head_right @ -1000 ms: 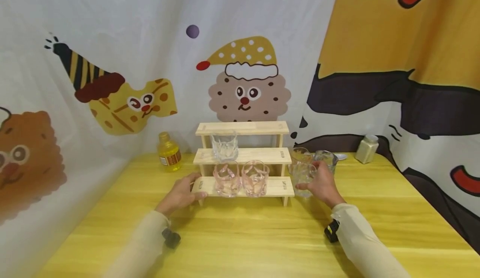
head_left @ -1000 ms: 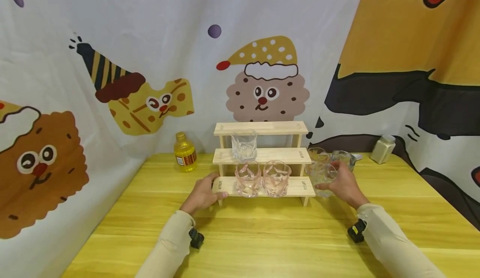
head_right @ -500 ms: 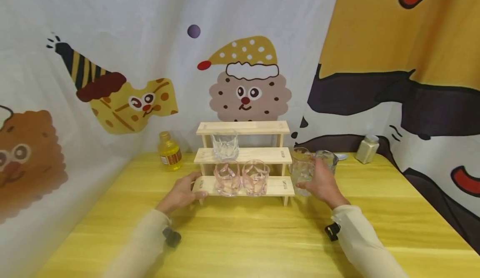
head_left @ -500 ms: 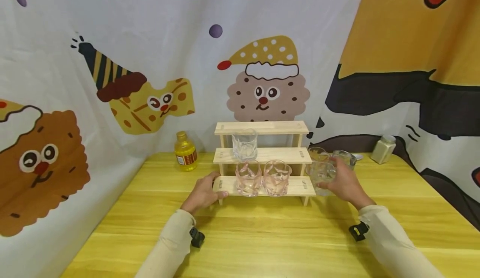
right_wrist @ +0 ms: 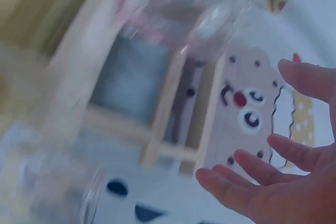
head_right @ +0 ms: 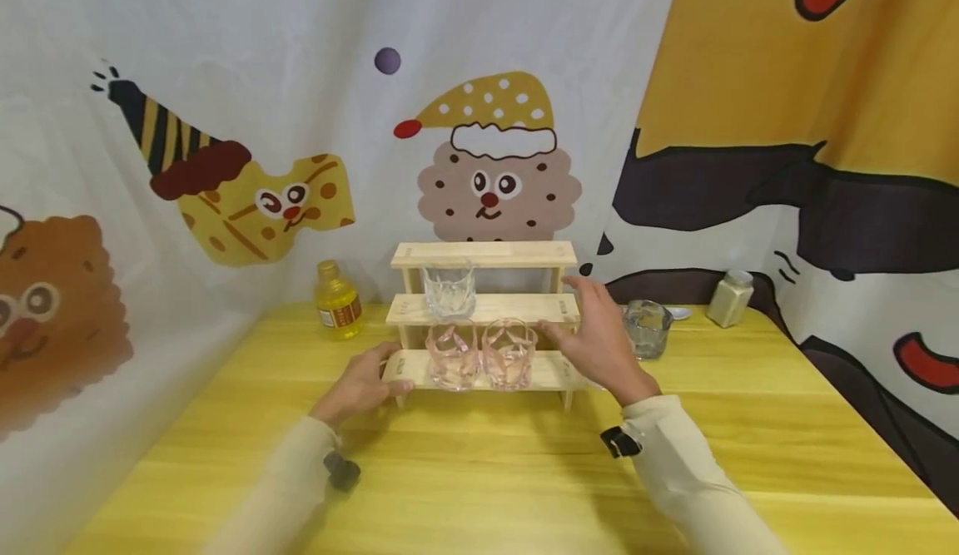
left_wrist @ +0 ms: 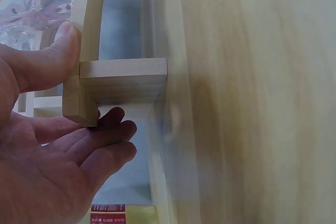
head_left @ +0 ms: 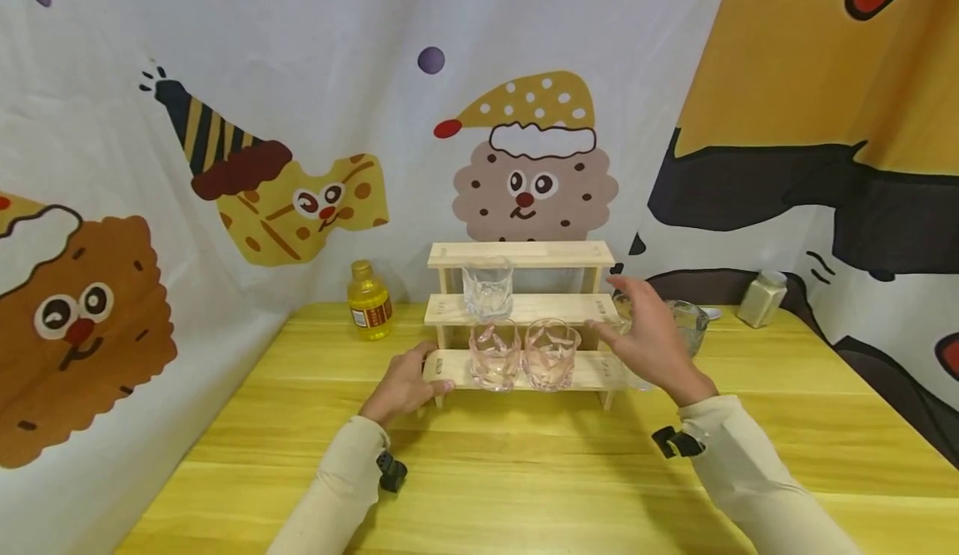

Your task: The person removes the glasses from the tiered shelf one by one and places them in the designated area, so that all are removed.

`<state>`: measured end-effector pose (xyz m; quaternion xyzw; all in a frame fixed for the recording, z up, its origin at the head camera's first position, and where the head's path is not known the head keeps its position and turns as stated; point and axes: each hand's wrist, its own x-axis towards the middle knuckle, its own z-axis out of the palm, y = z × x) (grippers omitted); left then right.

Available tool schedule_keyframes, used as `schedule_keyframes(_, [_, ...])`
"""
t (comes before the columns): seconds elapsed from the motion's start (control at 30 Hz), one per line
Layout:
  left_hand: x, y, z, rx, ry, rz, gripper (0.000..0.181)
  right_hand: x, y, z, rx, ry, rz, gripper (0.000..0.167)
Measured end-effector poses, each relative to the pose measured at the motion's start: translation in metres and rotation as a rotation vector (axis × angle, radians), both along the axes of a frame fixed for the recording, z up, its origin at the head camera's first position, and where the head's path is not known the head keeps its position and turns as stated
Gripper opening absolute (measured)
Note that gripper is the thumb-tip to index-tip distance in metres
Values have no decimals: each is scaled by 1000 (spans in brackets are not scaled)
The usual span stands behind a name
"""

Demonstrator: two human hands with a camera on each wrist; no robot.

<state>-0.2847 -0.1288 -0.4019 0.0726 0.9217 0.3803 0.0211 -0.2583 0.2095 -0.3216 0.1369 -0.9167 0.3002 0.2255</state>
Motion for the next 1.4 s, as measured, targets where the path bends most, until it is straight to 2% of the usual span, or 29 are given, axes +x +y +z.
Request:
schedule_keyframes(0.1, [1,0,1,4,-9,5,57,-5,-20,7,-83,-33,70,67])
schedule_keyframes(0.27, [1,1,2,8,-19,4,58,-17,-54,16,-182,-148,154,73])
schedule_keyframes(0.5, [1,2,0,12,-11,4,56,-37,-87,17,-230,-328,196,87])
schedule_keyframes(0.63, [1,2,-1,13,-15,-1,56,-46,-97,14,-255,-399,212,93])
schedule_keyframes(0.77, [0,0,-2,5,-15,2,57,-53,-106,13,-263,-418,215,95])
schedule_keyframes(0.97, [-2,0,0,-14,-19,9,57,-61,-118,13,-258,-390,188,98])
schedule_keyframes(1.17, [-1,0,2,-11,-25,13,57,-67,-128,10,-311,-388,147,98])
schedule_keyframes(1.4, [0,2,2,-7,-29,20,56,-69,-134,6,-272,-328,87,94])
